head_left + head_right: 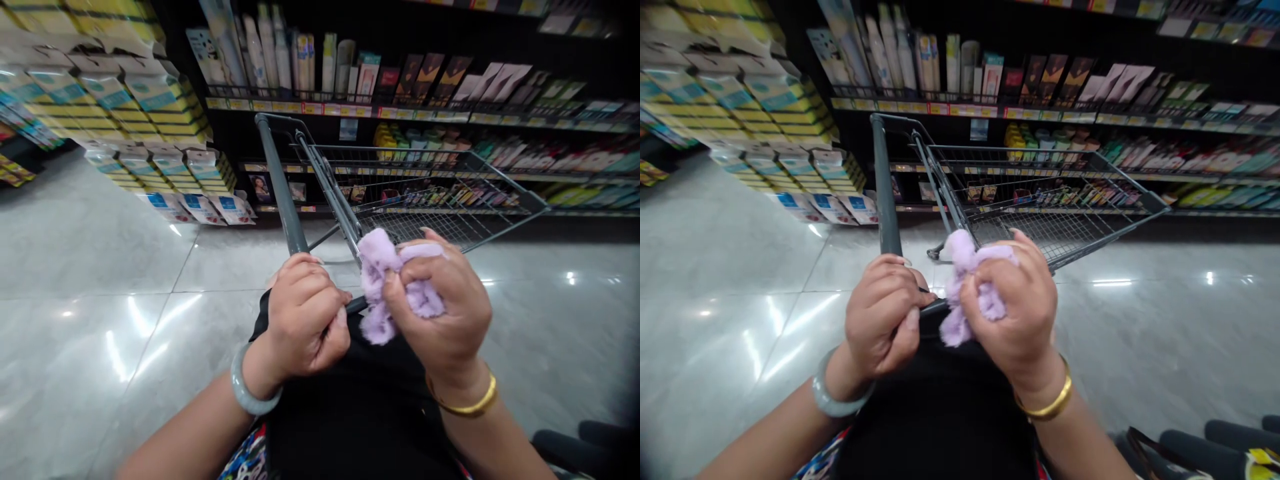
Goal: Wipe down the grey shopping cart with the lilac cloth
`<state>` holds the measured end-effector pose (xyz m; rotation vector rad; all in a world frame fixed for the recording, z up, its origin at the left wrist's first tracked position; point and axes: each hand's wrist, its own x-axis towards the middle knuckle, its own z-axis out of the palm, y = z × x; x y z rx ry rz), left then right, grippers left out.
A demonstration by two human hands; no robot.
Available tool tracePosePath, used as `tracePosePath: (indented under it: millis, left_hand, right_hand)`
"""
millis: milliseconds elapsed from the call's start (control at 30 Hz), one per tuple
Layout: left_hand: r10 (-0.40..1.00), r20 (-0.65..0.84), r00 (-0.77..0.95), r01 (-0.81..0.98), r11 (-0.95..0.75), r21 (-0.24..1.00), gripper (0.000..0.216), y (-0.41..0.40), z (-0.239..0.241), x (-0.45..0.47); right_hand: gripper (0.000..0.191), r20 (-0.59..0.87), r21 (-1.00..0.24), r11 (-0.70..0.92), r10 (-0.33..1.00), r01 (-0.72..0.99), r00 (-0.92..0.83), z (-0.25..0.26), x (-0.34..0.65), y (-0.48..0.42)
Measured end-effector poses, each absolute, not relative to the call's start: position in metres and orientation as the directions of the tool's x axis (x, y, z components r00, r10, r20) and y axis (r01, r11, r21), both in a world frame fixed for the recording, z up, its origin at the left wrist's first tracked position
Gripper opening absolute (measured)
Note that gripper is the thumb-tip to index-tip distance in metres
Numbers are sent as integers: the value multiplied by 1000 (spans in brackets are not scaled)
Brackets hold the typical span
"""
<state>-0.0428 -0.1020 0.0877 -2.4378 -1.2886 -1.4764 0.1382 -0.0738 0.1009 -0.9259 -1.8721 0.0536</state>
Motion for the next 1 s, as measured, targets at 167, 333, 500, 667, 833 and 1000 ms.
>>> tracePosePath:
  millis: [167,333,500,667,833,1000]
  left_hand:
    - [631,746,212,657,-657,368,14,-101,89,-44]
    - [629,746,219,647,-666,372,15,-102,88,-45]
    - [608,766,210,638,-679,364,13,-100,86,-45]
    - [618,756,214,631,-678,376,12,-101,86,-44]
    - [627,755,192,631,-668,394,11,-102,86,-43]
    - [632,746,209,630,-671,392,9,-102,87,-44]
  right_hand:
    - [17,729,-335,805,551,490,-406,107,128,-81]
    - [16,695,-423,673,671,607,-259,105,142,-73]
    - [15,672,-383,785,599,487,-436,111,133,-93]
    - [13,677,-444,679,682,585,-278,107,139,-81]
    - [11,679,-410,734,642,541,-357,114,128,-81]
    - [10,621,-444,716,679,538,-391,114,129,-73]
